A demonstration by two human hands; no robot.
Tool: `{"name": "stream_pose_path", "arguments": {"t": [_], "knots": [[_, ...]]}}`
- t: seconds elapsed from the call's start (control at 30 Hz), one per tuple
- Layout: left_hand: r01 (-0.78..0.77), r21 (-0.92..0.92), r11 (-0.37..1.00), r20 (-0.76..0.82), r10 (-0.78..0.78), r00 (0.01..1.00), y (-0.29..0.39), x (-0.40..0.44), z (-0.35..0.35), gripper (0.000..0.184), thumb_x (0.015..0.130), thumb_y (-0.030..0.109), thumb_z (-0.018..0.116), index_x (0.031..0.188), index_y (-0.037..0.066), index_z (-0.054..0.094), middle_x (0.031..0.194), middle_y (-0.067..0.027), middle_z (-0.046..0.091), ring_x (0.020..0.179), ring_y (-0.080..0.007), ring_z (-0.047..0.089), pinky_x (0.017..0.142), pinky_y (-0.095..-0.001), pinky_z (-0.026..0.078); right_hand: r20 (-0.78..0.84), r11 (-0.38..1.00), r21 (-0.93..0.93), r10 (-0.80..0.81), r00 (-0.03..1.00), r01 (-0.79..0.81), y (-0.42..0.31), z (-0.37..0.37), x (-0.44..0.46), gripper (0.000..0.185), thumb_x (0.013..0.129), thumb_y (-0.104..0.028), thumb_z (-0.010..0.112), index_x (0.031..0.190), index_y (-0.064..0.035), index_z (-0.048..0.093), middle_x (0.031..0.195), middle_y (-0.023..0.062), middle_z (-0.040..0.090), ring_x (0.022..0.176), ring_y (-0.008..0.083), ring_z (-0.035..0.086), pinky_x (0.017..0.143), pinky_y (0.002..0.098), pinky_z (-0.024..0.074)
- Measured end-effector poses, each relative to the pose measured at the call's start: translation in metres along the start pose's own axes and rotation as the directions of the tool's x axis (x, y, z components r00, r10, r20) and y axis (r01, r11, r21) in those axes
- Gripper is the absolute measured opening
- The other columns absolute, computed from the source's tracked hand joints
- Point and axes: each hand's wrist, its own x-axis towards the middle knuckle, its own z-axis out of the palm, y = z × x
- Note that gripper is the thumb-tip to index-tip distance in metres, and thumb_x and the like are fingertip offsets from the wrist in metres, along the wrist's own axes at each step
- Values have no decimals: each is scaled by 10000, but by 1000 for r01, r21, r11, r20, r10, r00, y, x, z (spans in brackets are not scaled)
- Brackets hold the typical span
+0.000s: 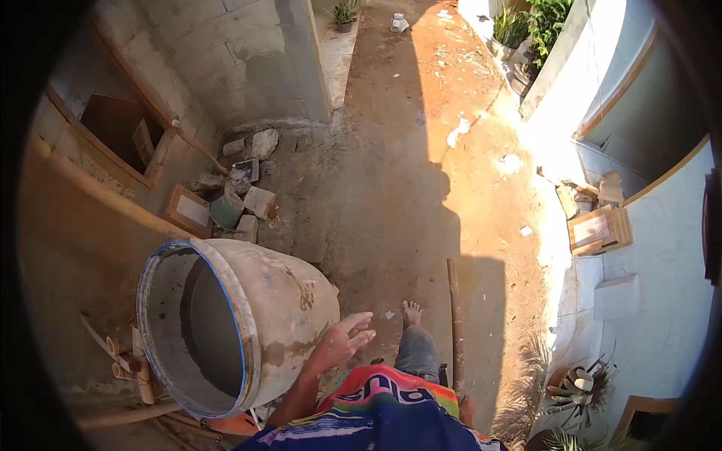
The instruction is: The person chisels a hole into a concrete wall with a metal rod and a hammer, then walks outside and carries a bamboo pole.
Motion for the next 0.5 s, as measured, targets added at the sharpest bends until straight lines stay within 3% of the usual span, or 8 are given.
{"name": "stream_pose_path", "arguments": {"t": [0.1, 0.13, 0.2, 0.23, 0.3, 0.33, 0.4, 0.5], "knots": [[67, -40, 997, -140, -72, 988, 16, 66, -11, 478, 847, 196, 593, 1242, -30, 447, 1176, -221, 531, 1089, -260, 531, 916, -332, 422, 29, 994, 9, -113, 993, 113, -22, -42, 101, 528, 660, -378, 726, 945, 6, 502, 770, 219, 596, 732, 395, 592, 617, 460, 450], [77, -19, 997, -184, -79, 980, 48, 78, -17, 467, 851, 182, 586, 1242, -31, 446, 1149, -222, 545, 1079, -257, 538, 908, -331, 428, 105, 947, 320, -74, 992, 37, -35, -51, 153, 494, 667, -332, 725, 949, 1, 494, 735, 209, 592, 694, 387, 590, 588, 453, 449], [55, -73, 996, -243, -71, 967, 76, 108, -32, 462, 852, 177, 582, 1242, -30, 447, 1151, -219, 546, 1080, -253, 537, 905, -329, 429, 80, 967, 218, -149, 986, 129, -115, -101, 205, 428, 680, -241, 718, 949, -12, 475, 673, 190, 582, 627, 374, 582, 540, 439, 446], [43, -119, 992, -284, -76, 956, 84, 122, -40, 457, 853, 172, 578, 1242, -28, 447, 1152, -216, 546, 1081, -249, 537, 902, -327, 431, 6, 942, -201, -273, 962, 269, -169, -134, 223, 398, 686, -196, 710, 945, -19, 465, 646, 180, 576, 598, 369, 576, 520, 432, 445], [17, -123, 992, -346, -59, 936, 92, 159, -58, 440, 854, 148, 571, 1241, -24, 450, 1157, -207, 543, 1054, -233, 546, 885, -314, 438, 46, 973, -152, -168, 985, 173, -281, -185, 250, 386, 670, -218, 722, 897, -21, 480, 643, 157, 570, 588, 339, 577, 542, 430, 451], [24, -139, 990, -395, -77, 916, 95, 179, -67, 435, 853, 139, 570, 1240, -23, 452, 1154, -200, 544, 1039, -219, 549, 876, -303, 440, 48, 971, -160, -170, 984, 175, -300, -189, 280, 386, 670, -218, 722, 897, -21, 480, 643, 157, 570, 588, 339, 577, 542, 430, 451], [-16, -256, 966, -458, -107, 882, 94, 223, -89, 426, 848, 115, 574, 1233, -27, 457, 1138, -186, 551, 999, -180, 551, 851, -276, 447, -25, 928, -224, -312, 950, 298, -339, -190, 347, 385, 694, -210, 716, 896, -35, 439, 713, 195, 581, 671, 388, 576, 563, 435, 439], [-56, -228, 972, -502, -68, 862, 101, 299, -129, 424, 843, 105, 580, 1224, -39, 461, 1122, -183, 559, 1003, -178, 553, 847, -271, 452, -4, 923, -174, -349, 937, 343, -415, -190, 406, 412, 690, -230, 723, 912, -37, 434, 754, 210, 580, 724, 403, 579, 588, 451, 433]]}}
